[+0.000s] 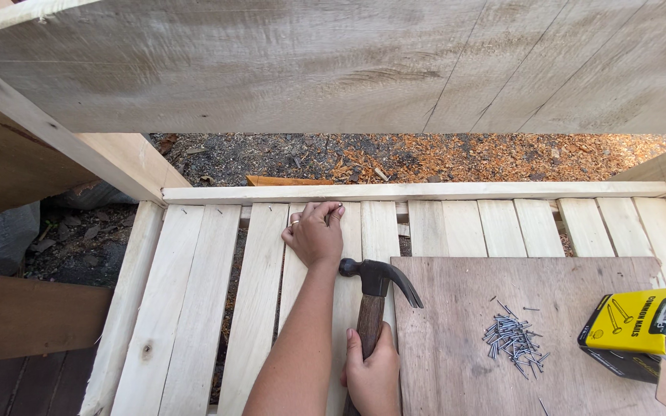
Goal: The person hammers nails into the slatted frame of a wooden bed, working along the front rail. They take nails from a box, position each nail on the rail, and drive it in with a claw hammer, at one point repositioning a plywood board on the slats.
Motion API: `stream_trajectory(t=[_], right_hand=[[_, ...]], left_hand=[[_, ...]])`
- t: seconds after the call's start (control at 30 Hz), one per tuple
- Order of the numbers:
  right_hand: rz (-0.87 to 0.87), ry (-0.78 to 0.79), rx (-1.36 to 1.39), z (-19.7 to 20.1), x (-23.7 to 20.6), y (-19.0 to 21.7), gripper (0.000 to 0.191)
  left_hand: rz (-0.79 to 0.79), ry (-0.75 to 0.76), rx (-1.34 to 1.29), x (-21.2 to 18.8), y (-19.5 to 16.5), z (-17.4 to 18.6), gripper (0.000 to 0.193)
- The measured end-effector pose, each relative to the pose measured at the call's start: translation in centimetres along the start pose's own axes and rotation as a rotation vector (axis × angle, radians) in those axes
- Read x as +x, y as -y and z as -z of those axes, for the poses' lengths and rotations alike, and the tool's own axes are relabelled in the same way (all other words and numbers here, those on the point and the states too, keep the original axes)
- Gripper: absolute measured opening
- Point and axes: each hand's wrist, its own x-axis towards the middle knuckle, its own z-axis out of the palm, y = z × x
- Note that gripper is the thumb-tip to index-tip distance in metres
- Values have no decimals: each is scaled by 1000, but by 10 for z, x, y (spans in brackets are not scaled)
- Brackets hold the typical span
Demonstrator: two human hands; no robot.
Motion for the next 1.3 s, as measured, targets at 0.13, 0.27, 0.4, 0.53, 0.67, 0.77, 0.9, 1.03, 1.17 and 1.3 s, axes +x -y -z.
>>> stream_trajectory(t=[0.13,0.27,0.4,0.53,0.67,0.77,0.9,1.03,1.17,1.3], right_hand=[[-15,14,8,0,1,-1,26],[-27,11,-3,0,1,0,26],[-34,12,-7,0,1,1,27],[-15,6,26,-1,0,1,25],[-10,8,38,-2,0,-3,26],[-15,14,27,-1,2,-6,28],[-84,74,140,4,5,-1,28],[-112,105,160,22,13,24,30],[286,-2,-324,42,48,63,31],[522,-6,-415,36,74,89,33]], left_hand=[[23,43,37,1,-1,0,13],[16,40,38,1,-2,0,12],[25,53,26,0,-2,1,11],[2,42,32,0,-2,2,11],[-18,42,53,0,-1,1,11],[-16,49,64,0,-1,0,12],[-35,40,50,0,-2,0,12],[-33,40,43,-2,-1,0,11],[-52,16,37,-1,-1,-1,10],[-69,-14,-4,-1,-1,-1,10]])
